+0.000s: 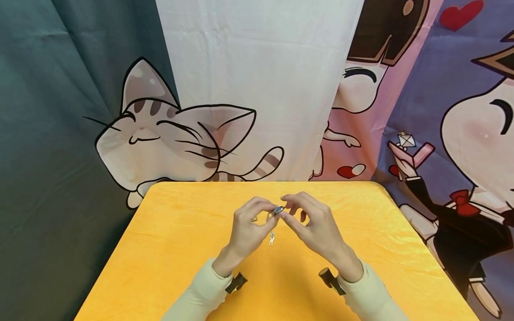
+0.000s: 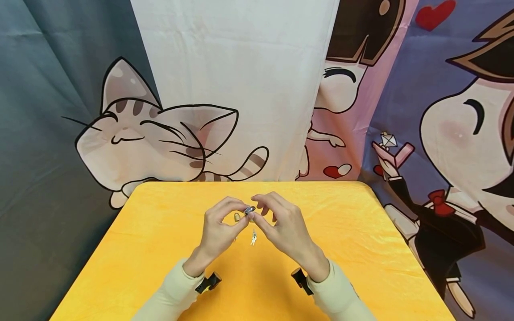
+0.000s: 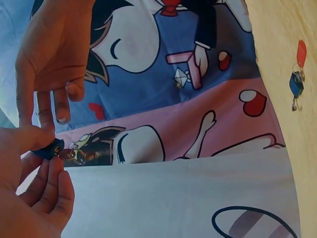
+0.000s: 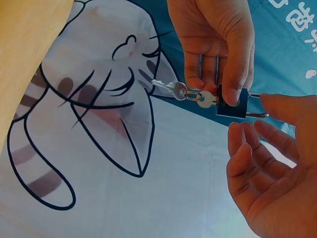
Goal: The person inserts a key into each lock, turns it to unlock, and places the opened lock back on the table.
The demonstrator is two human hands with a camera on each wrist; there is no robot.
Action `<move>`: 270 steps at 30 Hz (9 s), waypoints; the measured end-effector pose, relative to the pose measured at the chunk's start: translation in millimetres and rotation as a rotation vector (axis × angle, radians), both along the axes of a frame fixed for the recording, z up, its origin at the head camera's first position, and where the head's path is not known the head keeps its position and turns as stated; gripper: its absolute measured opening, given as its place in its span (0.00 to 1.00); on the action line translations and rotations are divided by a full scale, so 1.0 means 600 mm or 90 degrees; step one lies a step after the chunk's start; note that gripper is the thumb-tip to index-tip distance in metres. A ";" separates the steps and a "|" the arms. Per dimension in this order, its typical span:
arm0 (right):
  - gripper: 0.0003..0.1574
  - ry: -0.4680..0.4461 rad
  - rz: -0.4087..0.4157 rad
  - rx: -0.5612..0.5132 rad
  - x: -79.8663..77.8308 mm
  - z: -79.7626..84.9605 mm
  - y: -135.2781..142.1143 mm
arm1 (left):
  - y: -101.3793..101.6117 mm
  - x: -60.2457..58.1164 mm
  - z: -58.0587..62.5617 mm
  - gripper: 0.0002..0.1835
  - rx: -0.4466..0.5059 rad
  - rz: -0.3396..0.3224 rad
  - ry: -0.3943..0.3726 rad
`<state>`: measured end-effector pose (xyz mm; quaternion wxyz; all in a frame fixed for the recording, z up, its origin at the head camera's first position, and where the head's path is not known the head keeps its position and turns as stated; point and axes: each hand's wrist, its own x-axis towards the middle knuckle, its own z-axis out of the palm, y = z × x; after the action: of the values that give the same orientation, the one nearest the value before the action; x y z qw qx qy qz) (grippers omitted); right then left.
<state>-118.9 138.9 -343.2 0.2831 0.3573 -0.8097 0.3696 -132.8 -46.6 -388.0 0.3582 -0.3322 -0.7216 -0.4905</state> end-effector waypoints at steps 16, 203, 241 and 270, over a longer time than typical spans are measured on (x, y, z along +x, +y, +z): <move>0.07 0.023 -0.012 -0.013 -0.002 -0.008 -0.002 | 0.003 0.004 -0.001 0.05 -0.034 0.009 0.043; 0.45 -0.027 -0.103 0.156 0.007 -0.022 0.094 | 0.065 -0.145 -0.075 0.10 -0.226 0.081 -0.425; 0.43 -0.099 -0.083 0.173 -0.036 -0.041 0.068 | -0.071 -0.039 0.008 0.19 -0.289 0.160 -0.180; 0.36 -0.298 -0.118 0.249 -0.134 -0.182 0.036 | -0.087 -0.030 0.007 0.19 -0.292 0.177 -0.186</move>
<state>-199.3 160.4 -452.6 0.0476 0.2351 -0.9376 0.2518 -150.8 -98.6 -383.5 0.2298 -0.2285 -0.8961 -0.3033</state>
